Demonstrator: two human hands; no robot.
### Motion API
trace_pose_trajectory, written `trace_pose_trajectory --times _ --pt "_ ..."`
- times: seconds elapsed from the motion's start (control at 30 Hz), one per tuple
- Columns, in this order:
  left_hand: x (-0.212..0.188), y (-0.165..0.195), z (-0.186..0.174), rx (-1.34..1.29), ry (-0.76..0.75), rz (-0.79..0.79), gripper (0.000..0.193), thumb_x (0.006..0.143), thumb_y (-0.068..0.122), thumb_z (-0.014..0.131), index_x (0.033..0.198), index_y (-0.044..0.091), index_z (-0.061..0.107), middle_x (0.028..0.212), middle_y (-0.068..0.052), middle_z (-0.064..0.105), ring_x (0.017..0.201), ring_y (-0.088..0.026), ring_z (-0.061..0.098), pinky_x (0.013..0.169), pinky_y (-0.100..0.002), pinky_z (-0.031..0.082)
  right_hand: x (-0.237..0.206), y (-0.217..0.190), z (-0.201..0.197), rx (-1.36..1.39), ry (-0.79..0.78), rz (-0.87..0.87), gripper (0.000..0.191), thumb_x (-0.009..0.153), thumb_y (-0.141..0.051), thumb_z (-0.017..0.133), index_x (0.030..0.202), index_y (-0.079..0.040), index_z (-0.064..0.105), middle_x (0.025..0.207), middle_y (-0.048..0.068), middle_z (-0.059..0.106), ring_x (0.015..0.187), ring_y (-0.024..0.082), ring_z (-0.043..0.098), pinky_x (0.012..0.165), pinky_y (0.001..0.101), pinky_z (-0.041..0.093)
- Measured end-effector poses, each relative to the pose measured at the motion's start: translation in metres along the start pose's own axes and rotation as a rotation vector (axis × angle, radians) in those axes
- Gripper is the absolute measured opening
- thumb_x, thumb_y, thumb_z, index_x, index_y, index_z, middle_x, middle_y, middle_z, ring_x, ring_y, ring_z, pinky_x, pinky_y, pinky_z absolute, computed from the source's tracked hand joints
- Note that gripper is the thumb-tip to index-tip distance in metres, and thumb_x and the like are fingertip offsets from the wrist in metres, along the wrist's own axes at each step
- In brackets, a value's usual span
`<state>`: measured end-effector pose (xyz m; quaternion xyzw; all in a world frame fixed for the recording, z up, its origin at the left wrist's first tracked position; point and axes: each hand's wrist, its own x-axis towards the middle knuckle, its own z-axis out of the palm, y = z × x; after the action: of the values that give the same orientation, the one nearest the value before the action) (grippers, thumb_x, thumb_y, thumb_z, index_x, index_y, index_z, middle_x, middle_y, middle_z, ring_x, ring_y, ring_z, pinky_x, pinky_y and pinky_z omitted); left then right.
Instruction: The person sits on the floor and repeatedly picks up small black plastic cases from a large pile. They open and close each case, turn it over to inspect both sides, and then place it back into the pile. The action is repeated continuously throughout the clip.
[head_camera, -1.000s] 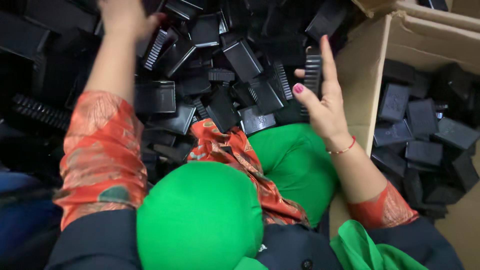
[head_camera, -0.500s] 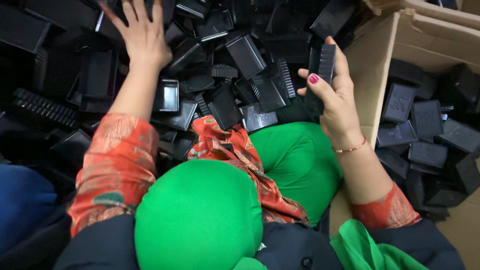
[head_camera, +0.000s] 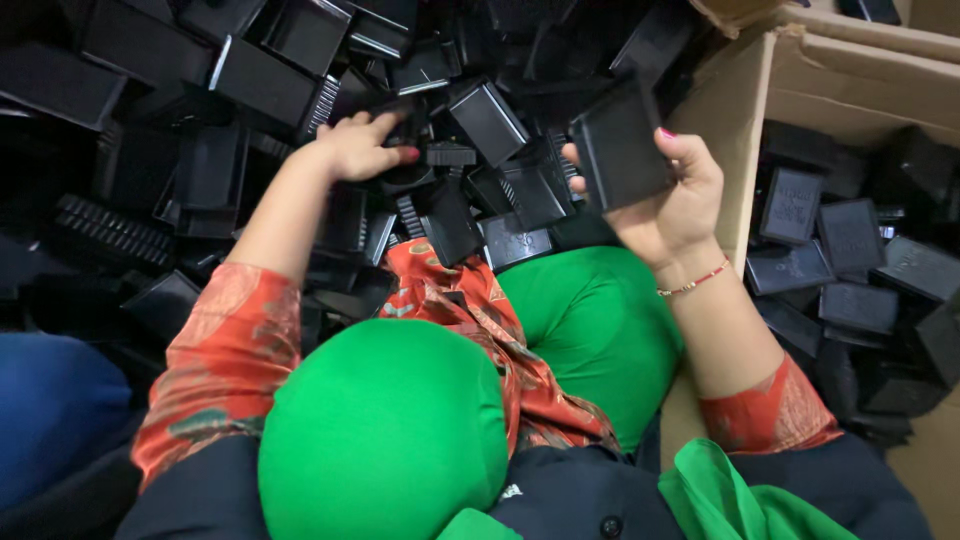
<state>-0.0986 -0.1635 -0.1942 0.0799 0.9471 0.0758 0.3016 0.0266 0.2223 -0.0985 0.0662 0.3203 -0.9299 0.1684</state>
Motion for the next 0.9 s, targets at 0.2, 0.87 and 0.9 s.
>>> trace_pose_trajectory --times 0.2,0.87,0.9 --pt "-0.039 0.038 -0.041 -0.428 0.002 0.373 0.096 0.085 0.061 0.077 0.155 0.007 0.038 0.151 -0.020 0.052 0.140 -0.032 0.051 0.115 -0.040 0.041 -0.003 0.002 0.014 0.006 -0.050 0.011 0.054 0.101 -0.034 0.052 0.141 0.003 0.057 0.136 0.018 0.065 0.122 0.039 0.066 0.094 0.0480 0.057" --pt "-0.097 0.188 0.007 -1.742 0.163 0.602 0.075 0.076 0.026 0.095 0.133 0.000 0.053 0.117 -0.008 0.069 0.107 -0.013 0.069 0.096 -0.029 0.057 -0.025 0.025 0.051 -1.272 -0.204 -0.706 0.062 0.101 -0.014 0.062 0.157 0.002 0.040 0.160 0.020 0.046 0.149 0.031 0.049 0.127 0.0352 0.036" --pt "-0.096 0.187 0.009 -1.768 0.168 0.604 0.077 0.075 0.028 0.095 0.132 0.000 0.053 0.116 -0.008 0.069 0.105 -0.014 0.069 0.095 -0.030 0.058 -0.026 0.025 0.054 -1.329 -0.225 -0.747 0.074 0.092 -0.014 0.068 0.156 0.004 0.037 0.159 0.023 0.045 0.148 0.034 0.048 0.125 0.0364 0.037"
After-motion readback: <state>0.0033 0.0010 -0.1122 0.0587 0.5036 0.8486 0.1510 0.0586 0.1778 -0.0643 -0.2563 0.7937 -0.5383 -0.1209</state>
